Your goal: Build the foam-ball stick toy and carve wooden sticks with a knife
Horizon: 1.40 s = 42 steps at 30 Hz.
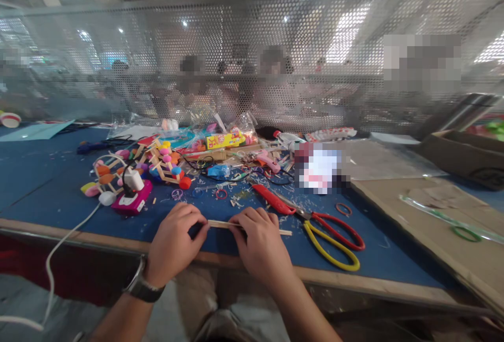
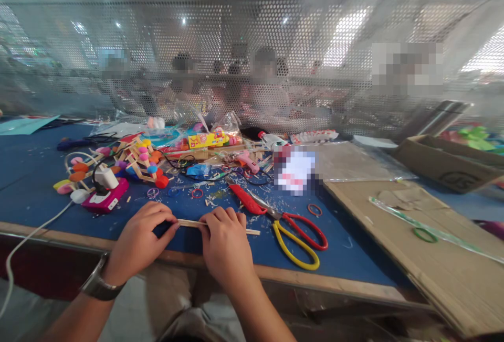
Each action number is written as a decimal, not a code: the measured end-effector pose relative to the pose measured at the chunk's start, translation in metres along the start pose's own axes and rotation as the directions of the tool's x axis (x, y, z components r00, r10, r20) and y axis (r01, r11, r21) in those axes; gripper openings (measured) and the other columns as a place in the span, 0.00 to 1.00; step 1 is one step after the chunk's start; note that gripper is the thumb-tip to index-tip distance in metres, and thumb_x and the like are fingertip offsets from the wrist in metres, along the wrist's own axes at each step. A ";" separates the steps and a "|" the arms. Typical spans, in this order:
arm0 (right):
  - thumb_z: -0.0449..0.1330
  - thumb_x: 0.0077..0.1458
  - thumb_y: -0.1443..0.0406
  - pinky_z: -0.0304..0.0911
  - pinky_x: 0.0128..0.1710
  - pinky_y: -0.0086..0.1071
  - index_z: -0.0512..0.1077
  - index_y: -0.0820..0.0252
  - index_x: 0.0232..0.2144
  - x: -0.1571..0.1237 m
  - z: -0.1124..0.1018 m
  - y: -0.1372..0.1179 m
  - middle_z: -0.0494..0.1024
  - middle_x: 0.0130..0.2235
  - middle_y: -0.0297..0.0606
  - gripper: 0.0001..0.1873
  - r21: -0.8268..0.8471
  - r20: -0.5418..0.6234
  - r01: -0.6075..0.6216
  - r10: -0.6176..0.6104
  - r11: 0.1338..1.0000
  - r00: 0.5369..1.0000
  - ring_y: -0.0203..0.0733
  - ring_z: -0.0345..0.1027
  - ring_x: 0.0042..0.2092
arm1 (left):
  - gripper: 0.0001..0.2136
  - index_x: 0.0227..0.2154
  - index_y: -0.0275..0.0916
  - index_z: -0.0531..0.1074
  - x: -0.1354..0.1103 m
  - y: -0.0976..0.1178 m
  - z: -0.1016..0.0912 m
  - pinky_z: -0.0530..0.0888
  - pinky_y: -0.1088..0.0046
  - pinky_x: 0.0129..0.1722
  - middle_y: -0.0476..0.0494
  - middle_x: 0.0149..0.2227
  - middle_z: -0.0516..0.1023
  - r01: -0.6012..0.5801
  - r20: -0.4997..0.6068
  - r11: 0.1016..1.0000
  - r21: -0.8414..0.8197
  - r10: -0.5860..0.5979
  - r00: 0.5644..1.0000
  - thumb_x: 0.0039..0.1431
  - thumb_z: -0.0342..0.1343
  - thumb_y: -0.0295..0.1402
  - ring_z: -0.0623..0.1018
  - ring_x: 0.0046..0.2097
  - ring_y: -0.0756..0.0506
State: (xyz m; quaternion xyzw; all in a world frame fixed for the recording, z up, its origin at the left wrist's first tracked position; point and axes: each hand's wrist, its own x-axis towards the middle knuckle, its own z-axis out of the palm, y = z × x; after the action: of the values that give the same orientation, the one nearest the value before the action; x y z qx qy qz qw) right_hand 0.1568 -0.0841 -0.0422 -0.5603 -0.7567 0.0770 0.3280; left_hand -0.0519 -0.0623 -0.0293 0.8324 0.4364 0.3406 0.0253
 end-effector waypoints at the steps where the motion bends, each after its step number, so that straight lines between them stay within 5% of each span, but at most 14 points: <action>1: 0.64 0.65 0.69 0.50 0.43 0.41 0.79 0.54 0.35 0.000 0.000 0.000 0.81 0.37 0.35 0.07 0.001 0.002 -0.001 0.001 1.000 1.000 0.48 0.68 0.41 | 0.06 0.30 0.40 0.74 0.000 0.000 0.000 0.72 0.66 0.43 0.48 0.33 0.77 0.001 0.000 1.000 0.001 -0.001 1.000 0.63 0.61 0.25 0.75 0.40 0.44; 42: 0.61 0.67 0.69 0.50 0.43 0.40 0.79 0.53 0.35 -0.001 -0.001 0.001 0.80 0.37 0.35 0.09 -0.003 -0.003 0.025 -0.025 1.000 1.000 0.46 0.67 0.40 | 0.04 0.34 0.42 0.79 0.001 0.002 -0.002 0.74 0.64 0.43 0.46 0.36 0.80 0.019 0.027 1.000 -0.017 -0.019 0.999 0.64 0.60 0.27 0.77 0.41 0.43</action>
State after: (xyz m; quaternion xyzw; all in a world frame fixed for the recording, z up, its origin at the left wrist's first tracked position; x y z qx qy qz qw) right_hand 0.1586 -0.0850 -0.0428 -0.5516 -0.7632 0.0709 0.3291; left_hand -0.0512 -0.0629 -0.0264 0.8325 0.4410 0.3327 0.0416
